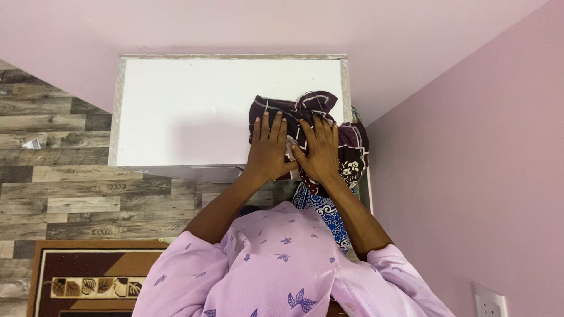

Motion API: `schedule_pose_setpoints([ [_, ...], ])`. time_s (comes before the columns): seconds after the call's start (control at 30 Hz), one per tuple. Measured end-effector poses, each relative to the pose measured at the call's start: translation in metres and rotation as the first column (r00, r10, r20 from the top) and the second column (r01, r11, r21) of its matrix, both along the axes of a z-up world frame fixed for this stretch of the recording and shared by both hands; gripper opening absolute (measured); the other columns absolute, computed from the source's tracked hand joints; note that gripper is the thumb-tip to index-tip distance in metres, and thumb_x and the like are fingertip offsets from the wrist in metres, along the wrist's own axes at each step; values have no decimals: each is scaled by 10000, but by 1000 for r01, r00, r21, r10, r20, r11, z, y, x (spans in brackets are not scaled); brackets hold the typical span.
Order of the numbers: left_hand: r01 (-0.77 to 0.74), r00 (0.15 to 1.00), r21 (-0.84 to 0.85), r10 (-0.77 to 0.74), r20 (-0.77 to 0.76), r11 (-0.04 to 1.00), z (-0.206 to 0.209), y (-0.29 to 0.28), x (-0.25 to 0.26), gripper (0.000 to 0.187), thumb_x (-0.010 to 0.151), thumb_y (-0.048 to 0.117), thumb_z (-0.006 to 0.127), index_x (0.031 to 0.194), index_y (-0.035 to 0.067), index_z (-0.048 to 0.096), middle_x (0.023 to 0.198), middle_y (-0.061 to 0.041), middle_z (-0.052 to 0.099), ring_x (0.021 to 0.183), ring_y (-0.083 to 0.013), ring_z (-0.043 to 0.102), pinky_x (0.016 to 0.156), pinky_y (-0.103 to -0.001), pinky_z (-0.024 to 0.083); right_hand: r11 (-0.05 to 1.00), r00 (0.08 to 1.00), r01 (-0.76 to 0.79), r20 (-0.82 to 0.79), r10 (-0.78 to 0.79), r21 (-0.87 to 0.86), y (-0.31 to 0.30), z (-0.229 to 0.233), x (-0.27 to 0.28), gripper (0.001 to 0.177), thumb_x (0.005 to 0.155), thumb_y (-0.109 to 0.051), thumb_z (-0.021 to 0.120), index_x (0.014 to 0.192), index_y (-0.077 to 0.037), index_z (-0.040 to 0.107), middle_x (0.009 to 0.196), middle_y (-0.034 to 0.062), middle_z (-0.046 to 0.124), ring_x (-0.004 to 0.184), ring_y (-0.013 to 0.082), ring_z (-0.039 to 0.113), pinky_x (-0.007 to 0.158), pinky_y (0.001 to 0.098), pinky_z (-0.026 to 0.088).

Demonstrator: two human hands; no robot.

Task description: The person folds a patterned cloth on a white cabinet, places it inside the cabinet, and then wipes the front of the cabinet with the cloth.

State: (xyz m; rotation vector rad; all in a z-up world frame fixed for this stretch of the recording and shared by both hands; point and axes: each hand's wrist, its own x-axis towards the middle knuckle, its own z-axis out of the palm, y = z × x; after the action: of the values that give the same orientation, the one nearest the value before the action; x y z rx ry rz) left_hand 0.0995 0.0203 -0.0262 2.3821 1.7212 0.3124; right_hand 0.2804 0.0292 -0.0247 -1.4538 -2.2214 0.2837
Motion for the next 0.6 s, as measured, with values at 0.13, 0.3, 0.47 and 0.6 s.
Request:
schedule_pose_setpoints([
  [0.13, 119, 992, 42, -120, 26, 992, -3, 32, 14, 1227, 704, 712, 752, 1518, -96, 317, 1630, -274, 233, 1524, -488, 108, 1226, -625, 73, 992, 995, 102, 5, -103, 71, 15, -5, 14, 692, 896, -408, 674, 1484, -80, 514, 1541, 308, 392, 1468, 454, 290, 1193, 618, 153],
  [0.3, 142, 990, 16, -142, -17, 990, -5, 65, 22, 1245, 672, 739, 754, 1548, -34, 325, 1640, -204, 246, 1537, -424, 112, 1243, -600, 77, 990, 992, 115, 38, -118, 76, 37, -11, 21, 701, 928, -415, 631, 1502, -39, 484, 1550, 257, 433, 1471, 407, 330, 1183, 598, 190],
  [0.47, 95, 995, 23, -95, 19, 995, -7, 101, 29, 1160, 697, 654, 777, 1572, 32, 337, 1665, -126, 270, 1567, -355, 142, 1267, -565, 86, 990, 989, 129, 64, -133, 62, 72, -15, 25, 709, 940, -427, 609, 1519, -43, 467, 1551, 258, 422, 1457, 390, 338, 1142, 588, 225],
  [0.6, 118, 993, 8, -118, 3, 993, -8, 133, 33, 1159, 662, 584, 790, 1567, 26, 327, 1646, -128, 279, 1550, -337, 151, 1250, -555, 84, 978, 973, 208, 99, -207, -2, 91, -12, 22, 719, 952, -429, 593, 1542, -50, 430, 1568, 257, 380, 1485, 392, 283, 1157, 665, 148],
])
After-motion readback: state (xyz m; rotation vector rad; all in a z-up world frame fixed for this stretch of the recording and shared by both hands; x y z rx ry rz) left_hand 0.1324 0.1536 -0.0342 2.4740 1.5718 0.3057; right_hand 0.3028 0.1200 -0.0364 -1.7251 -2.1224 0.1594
